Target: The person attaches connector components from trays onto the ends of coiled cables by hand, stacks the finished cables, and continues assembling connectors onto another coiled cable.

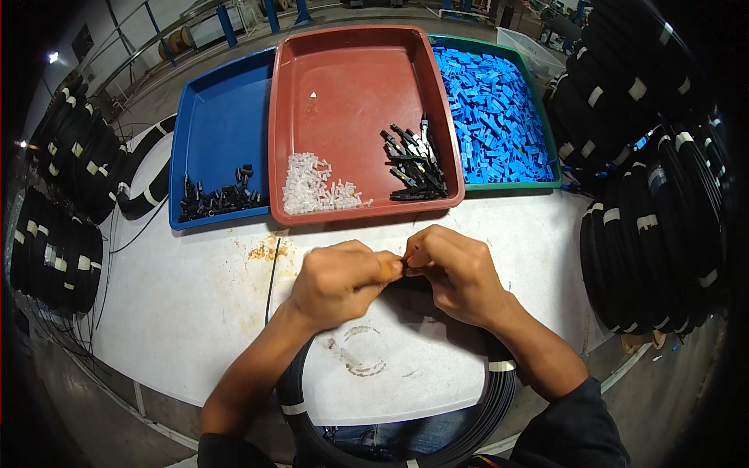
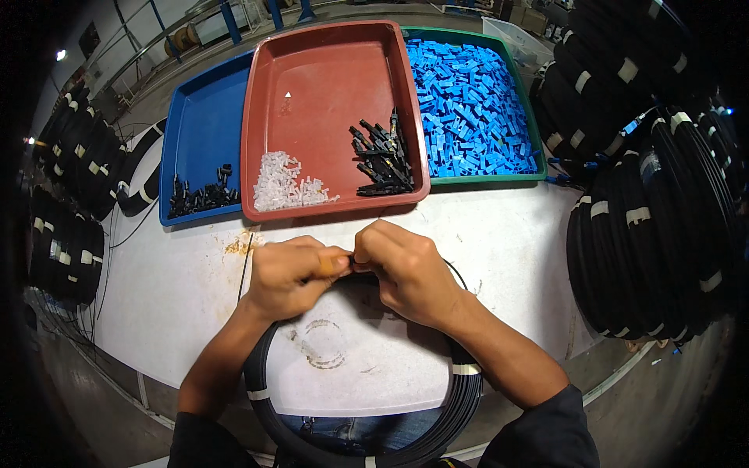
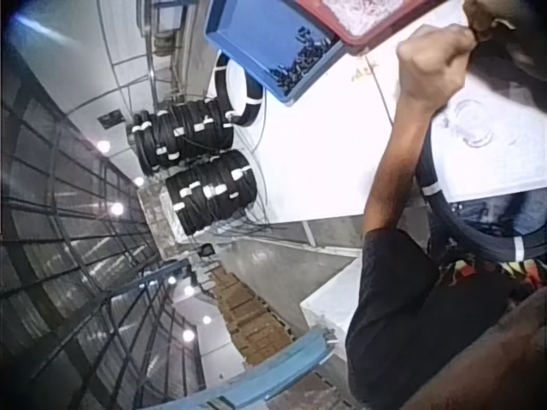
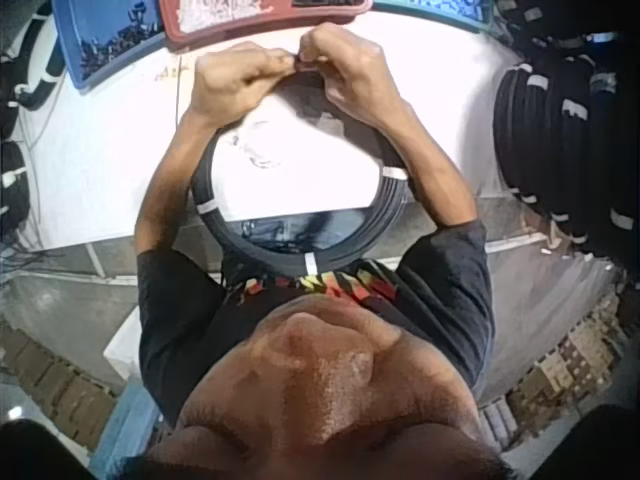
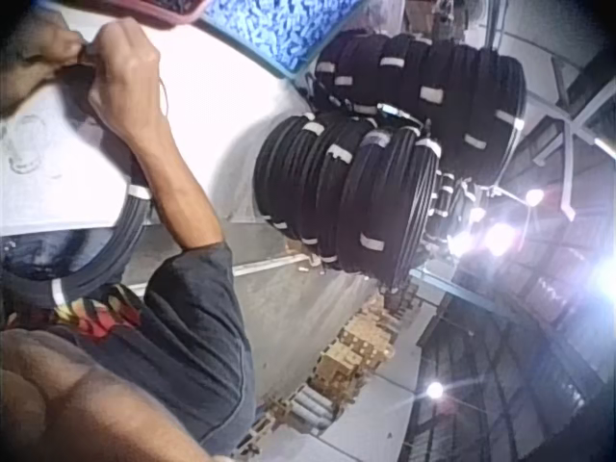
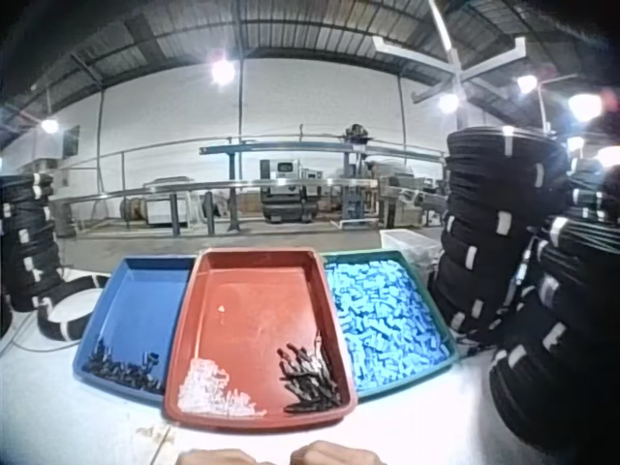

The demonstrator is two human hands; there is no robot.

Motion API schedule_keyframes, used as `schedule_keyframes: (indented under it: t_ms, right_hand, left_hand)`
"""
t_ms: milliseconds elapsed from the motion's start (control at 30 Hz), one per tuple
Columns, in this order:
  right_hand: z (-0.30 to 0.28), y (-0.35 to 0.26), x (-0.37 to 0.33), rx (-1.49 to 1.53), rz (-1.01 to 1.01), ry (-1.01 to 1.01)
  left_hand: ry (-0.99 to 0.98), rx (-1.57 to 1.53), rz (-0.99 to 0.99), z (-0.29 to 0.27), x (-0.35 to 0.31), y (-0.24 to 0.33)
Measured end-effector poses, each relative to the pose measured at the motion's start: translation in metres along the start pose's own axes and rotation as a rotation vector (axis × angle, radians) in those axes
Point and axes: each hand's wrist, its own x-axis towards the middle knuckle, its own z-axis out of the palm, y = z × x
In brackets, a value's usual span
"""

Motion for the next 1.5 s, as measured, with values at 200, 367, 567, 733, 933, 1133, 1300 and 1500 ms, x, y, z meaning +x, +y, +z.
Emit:
schedule_keyframes:
  t_ms: [200,367,567,733,933,1133,1300,1500]
  right_hand:
    - [0.0026,0.0065,0.0045,0.115,-0.047,0.052]
    - [0.0013,0.0033,0.0007,-0.017,-0.071,0.050]
    - [0.0043,0.0075,0.0040,0.109,-0.045,0.036]
    - [0.0020,0.0043,0.0007,-0.081,-0.170,0.095]
    - [0.0037,0.0092,0.0029,0.093,-0.030,-0.052]
    - [0.0016,0.0058,0.0005,-0.024,-0.158,0.054]
    - [0.0027,0.0090,0.0015,0.110,-0.066,-0.026]
    - [0.0038,0.0027,0.0028,-0.057,-0.127,0.081]
  left_hand:
    - [0.003,0.167,0.160,0.0024,-0.0009,-0.0002]
    - [-0.025,0.127,0.116,-0.0004,0.0014,0.0011]
    - [0.036,0.239,0.340,0.0017,0.0018,-0.0032]
    - [0.026,0.080,0.060,0.0019,0.0003,0.0014]
    - [-0.009,0.283,0.386,-0.0010,0.0021,-0.0029]
    - [0.034,0.072,0.055,0.0013,-0.0006,0.0010]
    - [-0.025,0.343,0.468,-0.0019,0.0037,-0.0031]
    - [0.101,0.035,-0.026,0.0048,-0.0017,0.0004]
